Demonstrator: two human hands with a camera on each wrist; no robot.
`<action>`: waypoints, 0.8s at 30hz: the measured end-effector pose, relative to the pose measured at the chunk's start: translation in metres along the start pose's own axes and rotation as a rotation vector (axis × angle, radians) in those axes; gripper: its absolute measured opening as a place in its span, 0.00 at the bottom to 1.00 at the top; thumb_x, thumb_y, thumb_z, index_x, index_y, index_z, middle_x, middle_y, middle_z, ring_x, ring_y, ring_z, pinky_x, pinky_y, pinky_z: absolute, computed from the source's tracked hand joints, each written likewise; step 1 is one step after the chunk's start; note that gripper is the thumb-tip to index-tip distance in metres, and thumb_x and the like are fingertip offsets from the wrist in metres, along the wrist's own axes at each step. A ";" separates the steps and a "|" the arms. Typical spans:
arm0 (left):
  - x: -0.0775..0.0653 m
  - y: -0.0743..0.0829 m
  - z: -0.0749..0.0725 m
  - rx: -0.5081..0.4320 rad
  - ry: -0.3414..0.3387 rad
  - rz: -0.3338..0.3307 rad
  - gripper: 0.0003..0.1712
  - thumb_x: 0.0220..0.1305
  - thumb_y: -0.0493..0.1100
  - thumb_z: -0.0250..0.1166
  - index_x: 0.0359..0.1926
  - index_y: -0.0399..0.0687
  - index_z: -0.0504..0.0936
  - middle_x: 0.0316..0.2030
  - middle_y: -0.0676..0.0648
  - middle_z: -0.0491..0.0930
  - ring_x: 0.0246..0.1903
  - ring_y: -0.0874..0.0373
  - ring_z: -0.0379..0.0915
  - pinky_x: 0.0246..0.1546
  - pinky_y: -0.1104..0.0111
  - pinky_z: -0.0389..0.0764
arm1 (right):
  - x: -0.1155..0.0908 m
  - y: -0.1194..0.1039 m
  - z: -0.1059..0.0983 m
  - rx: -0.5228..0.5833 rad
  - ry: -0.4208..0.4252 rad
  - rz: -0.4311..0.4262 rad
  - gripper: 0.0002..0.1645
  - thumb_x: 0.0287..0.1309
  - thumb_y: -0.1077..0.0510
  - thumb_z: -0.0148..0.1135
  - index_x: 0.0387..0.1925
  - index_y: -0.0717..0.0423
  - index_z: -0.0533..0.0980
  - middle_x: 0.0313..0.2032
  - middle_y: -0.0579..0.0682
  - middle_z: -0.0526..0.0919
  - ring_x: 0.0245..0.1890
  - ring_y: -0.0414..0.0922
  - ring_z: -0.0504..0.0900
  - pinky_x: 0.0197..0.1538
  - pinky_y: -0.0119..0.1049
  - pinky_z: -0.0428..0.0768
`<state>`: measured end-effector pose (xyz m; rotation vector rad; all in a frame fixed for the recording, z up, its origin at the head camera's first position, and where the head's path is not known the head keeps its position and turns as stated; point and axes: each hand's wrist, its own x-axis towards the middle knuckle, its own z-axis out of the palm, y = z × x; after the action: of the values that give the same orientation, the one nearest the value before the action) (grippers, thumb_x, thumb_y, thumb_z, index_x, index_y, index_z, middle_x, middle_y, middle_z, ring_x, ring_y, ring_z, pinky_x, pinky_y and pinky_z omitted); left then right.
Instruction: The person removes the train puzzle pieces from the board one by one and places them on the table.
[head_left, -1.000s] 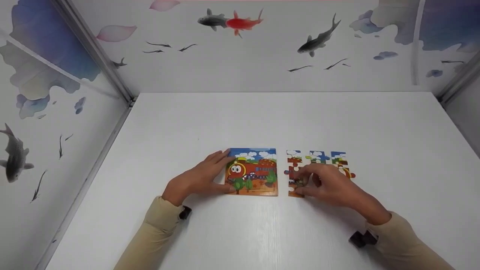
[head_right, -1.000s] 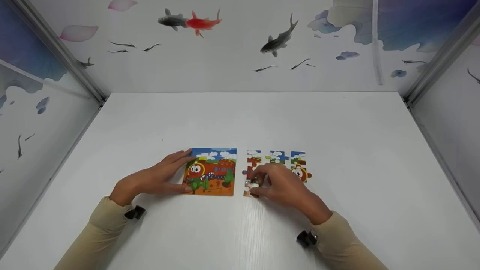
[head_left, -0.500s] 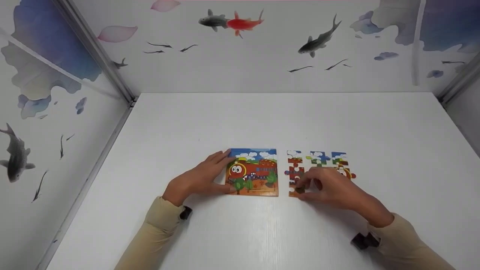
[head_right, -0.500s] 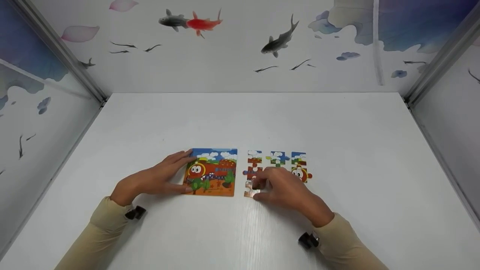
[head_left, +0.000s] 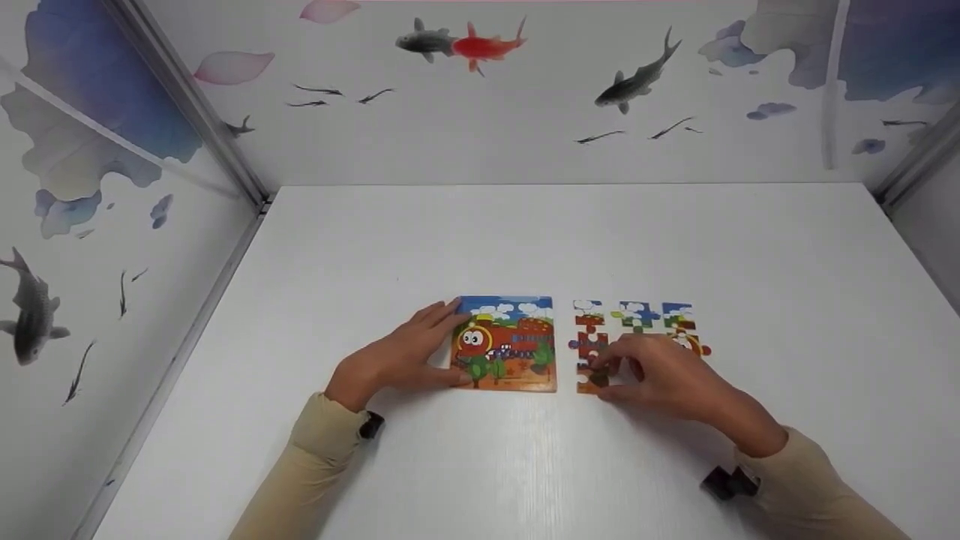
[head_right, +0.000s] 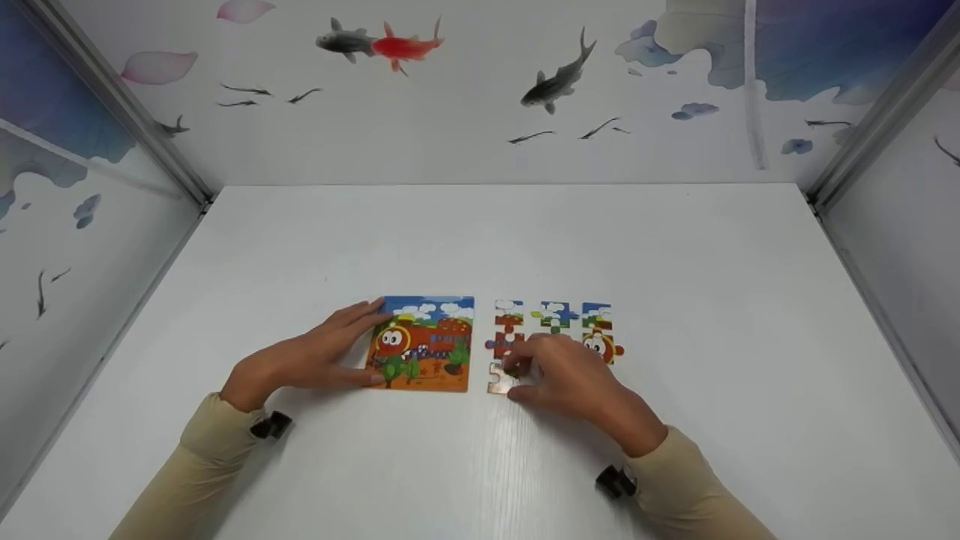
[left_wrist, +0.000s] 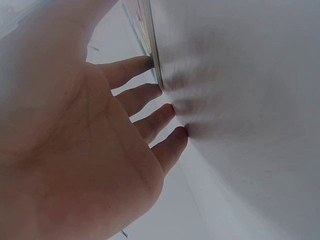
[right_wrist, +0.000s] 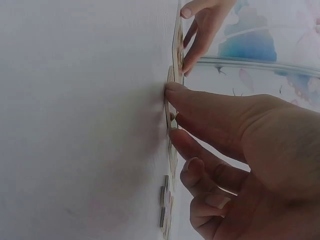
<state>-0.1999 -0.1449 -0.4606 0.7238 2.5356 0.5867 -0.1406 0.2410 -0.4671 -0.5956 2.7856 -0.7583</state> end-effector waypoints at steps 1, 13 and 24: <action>0.000 0.000 0.000 0.002 -0.001 -0.001 0.58 0.67 0.65 0.74 0.87 0.55 0.56 0.89 0.49 0.43 0.89 0.46 0.36 0.87 0.44 0.53 | 0.000 0.000 0.000 -0.003 -0.003 0.006 0.17 0.55 0.50 0.85 0.46 0.45 0.90 0.36 0.37 0.87 0.29 0.38 0.76 0.31 0.32 0.74; 0.000 0.000 -0.002 -0.008 -0.002 0.031 0.57 0.69 0.63 0.75 0.87 0.52 0.56 0.89 0.47 0.43 0.89 0.43 0.36 0.86 0.42 0.53 | -0.006 -0.001 -0.005 -0.037 0.014 0.016 0.19 0.55 0.46 0.85 0.44 0.47 0.88 0.34 0.38 0.85 0.30 0.35 0.75 0.33 0.32 0.75; 0.000 -0.001 0.000 -0.004 -0.010 0.013 0.57 0.69 0.64 0.74 0.88 0.54 0.55 0.89 0.48 0.42 0.89 0.45 0.35 0.87 0.43 0.52 | -0.006 -0.003 -0.007 -0.040 -0.013 0.030 0.22 0.54 0.45 0.86 0.45 0.48 0.88 0.34 0.39 0.85 0.30 0.36 0.75 0.33 0.32 0.76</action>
<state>-0.2005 -0.1455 -0.4608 0.7405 2.5223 0.5905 -0.1363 0.2447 -0.4591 -0.5621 2.7973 -0.6915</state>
